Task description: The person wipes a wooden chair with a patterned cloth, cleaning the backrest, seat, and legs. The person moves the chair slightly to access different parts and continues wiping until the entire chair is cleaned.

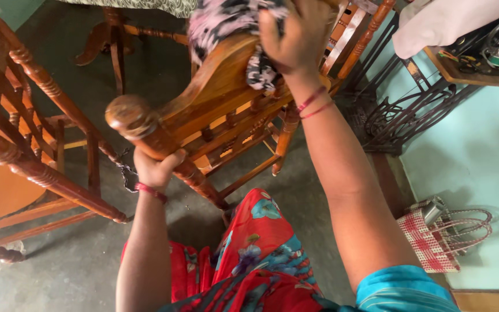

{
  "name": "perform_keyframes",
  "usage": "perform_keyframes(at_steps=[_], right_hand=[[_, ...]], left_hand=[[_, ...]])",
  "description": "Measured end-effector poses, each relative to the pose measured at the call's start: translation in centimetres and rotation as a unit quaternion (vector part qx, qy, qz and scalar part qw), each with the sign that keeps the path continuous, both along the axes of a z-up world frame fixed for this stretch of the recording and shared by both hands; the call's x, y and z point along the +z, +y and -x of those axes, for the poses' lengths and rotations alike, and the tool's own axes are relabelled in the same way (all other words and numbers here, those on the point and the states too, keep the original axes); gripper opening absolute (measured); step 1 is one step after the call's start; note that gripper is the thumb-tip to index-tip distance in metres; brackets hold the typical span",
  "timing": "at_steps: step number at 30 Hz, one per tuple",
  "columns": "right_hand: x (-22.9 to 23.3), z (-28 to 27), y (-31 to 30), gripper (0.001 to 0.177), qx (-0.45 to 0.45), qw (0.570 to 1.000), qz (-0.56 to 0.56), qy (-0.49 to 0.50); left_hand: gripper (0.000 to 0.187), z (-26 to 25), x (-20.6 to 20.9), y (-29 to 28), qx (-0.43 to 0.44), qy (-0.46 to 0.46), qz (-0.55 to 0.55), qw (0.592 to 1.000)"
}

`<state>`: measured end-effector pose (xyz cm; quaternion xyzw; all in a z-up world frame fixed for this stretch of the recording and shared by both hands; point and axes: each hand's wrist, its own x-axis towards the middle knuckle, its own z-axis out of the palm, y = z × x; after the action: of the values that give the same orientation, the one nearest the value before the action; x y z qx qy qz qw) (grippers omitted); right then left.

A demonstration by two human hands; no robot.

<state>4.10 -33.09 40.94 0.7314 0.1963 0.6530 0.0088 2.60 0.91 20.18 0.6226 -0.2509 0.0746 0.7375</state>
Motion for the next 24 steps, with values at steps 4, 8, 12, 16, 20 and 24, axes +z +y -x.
perform_keyframes(at_steps=[4,8,12,16,20,24], right_hand=[[-3.6,3.4,0.1,0.053,-0.078,0.995,0.059,0.010],[-3.0,6.8,3.9,0.043,-0.081,0.993,0.081,0.029],[-1.5,10.5,8.1,0.032,-0.013,0.998,0.025,0.054],[-3.7,13.0,16.7,0.034,0.016,0.989,0.044,0.140],[-5.0,12.5,22.4,0.036,0.041,0.991,0.093,0.088],[-5.3,8.4,22.2,0.040,0.012,0.996,0.035,0.084]], left_hand=[[0.066,0.2,-1.4,3.2,-0.008,0.007,0.096,0.995],[0.062,0.1,-3.0,5.5,0.032,0.005,0.114,0.993],[0.058,-0.1,-3.3,6.9,0.076,-0.026,0.096,0.992],[0.048,-0.7,-2.6,7.8,0.065,0.012,0.097,0.993],[0.043,-0.9,-2.4,7.8,0.063,-0.017,0.094,0.993],[0.044,-0.4,-1.7,8.2,0.071,0.002,0.083,0.994]])
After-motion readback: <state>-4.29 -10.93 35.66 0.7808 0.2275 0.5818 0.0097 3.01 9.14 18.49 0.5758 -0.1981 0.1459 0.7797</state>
